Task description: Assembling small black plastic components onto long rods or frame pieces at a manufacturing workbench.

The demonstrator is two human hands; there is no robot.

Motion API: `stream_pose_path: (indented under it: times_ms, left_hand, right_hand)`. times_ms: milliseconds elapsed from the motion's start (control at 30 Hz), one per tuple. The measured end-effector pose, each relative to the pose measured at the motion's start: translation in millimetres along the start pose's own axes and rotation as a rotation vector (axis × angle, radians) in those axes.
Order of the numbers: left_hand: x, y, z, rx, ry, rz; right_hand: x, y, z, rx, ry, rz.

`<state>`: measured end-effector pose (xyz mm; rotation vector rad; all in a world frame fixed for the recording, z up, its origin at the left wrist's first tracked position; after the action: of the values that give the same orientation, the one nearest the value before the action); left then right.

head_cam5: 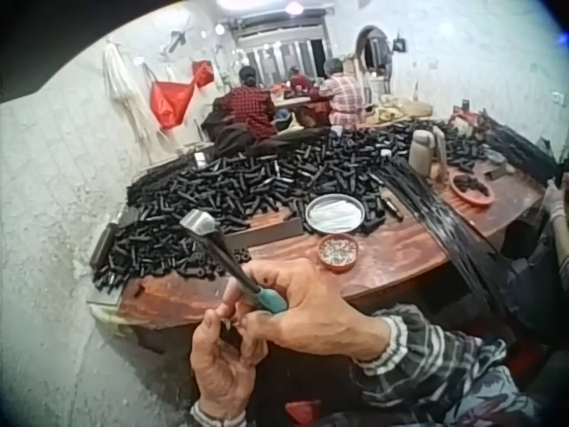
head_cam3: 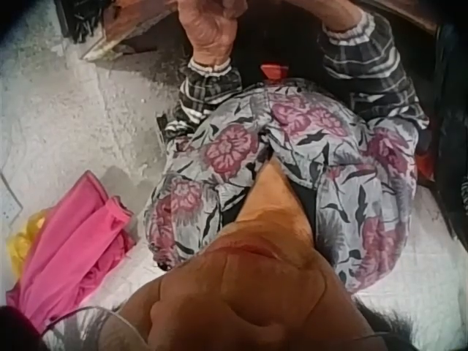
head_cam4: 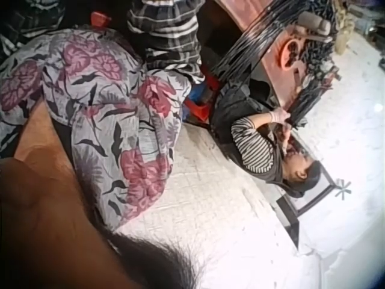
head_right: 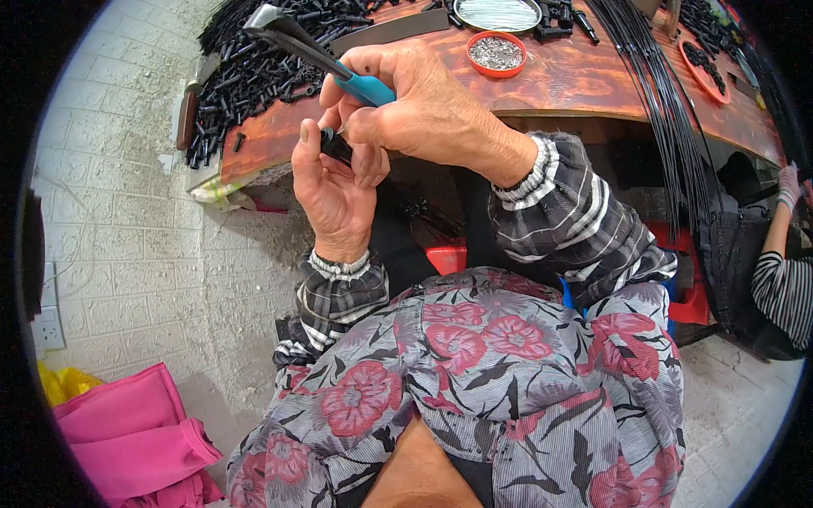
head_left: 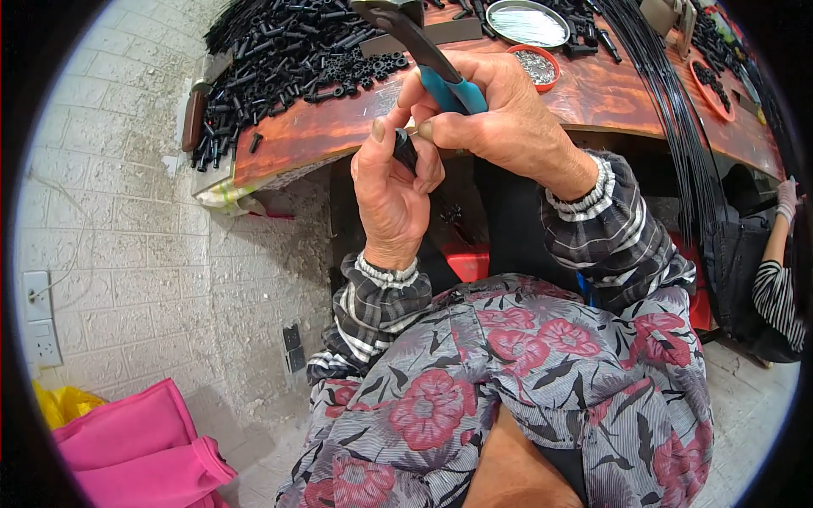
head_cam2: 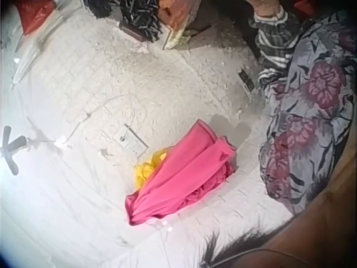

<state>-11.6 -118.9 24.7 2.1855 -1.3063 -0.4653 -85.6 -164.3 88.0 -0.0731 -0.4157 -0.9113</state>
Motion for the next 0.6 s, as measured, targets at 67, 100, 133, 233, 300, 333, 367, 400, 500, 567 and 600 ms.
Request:
stream_pose_path:
  times_ms: [67, 100, 133, 233, 300, 333, 367, 400, 500, 567, 600]
  left_hand:
    - [-1.1, 2.3, -3.5, -0.003, -0.002, 0.008]
    - [-1.7, 3.9, -4.7, -0.008, -0.006, 0.016]
    - [-2.0, 4.5, -5.2, -0.008, -0.006, 0.017]
    - [-2.3, 5.0, -6.5, 0.004, -0.002, -0.007]
    - [-1.6, 4.6, -5.8, 0.002, -0.009, -0.015]
    - [-0.4, 3.9, -4.0, 0.002, -0.012, -0.016]
    - [1.0, 3.0, -1.8, -0.005, -0.021, -0.020]
    - [2.3, 2.1, 0.4, -0.012, -0.031, -0.024]
    - [-1.4, 3.9, -7.2, -0.025, -0.019, -0.027]
    - [-0.5, -0.5, -2.6, -0.044, -0.026, -0.029]
    - [-0.2, -2.7, -0.8, -0.060, -0.032, -0.034]
  right_hand:
    - [0.3, 1.3, 3.5, 0.014, -0.006, 0.000]
    - [0.8, 1.8, 5.4, 0.007, -0.023, 0.002]
    - [1.0, 2.1, 6.2, -0.001, -0.037, 0.005]
    - [0.0, 2.6, 6.0, 0.049, 0.056, -0.011]
    - [2.3, 1.2, 5.4, 0.030, 0.034, -0.009]
    - [3.0, 0.2, 4.3, 0.011, 0.015, -0.008]
    - [3.0, -0.4, 3.9, 0.011, 0.017, -0.010]
    - [2.9, -0.3, 1.2, 0.030, 0.067, -0.006]
    - [3.7, 5.0, 8.0, 0.062, 0.102, 0.008]
    - [4.3, 4.2, 4.3, 0.066, 0.101, 0.009]
    - [4.2, 4.3, 1.7, 0.062, 0.105, 0.014]
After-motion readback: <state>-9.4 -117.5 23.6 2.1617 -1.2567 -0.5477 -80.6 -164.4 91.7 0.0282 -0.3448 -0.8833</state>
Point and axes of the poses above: each hand's wrist, its own x-axis towards the middle knuckle, its own y-axis out of the palm, z = x × y, the point moved 9 cm from there along x, towards the middle knuckle, and after that the axes turned 14 degrees about -z, right-handed, at the moved point
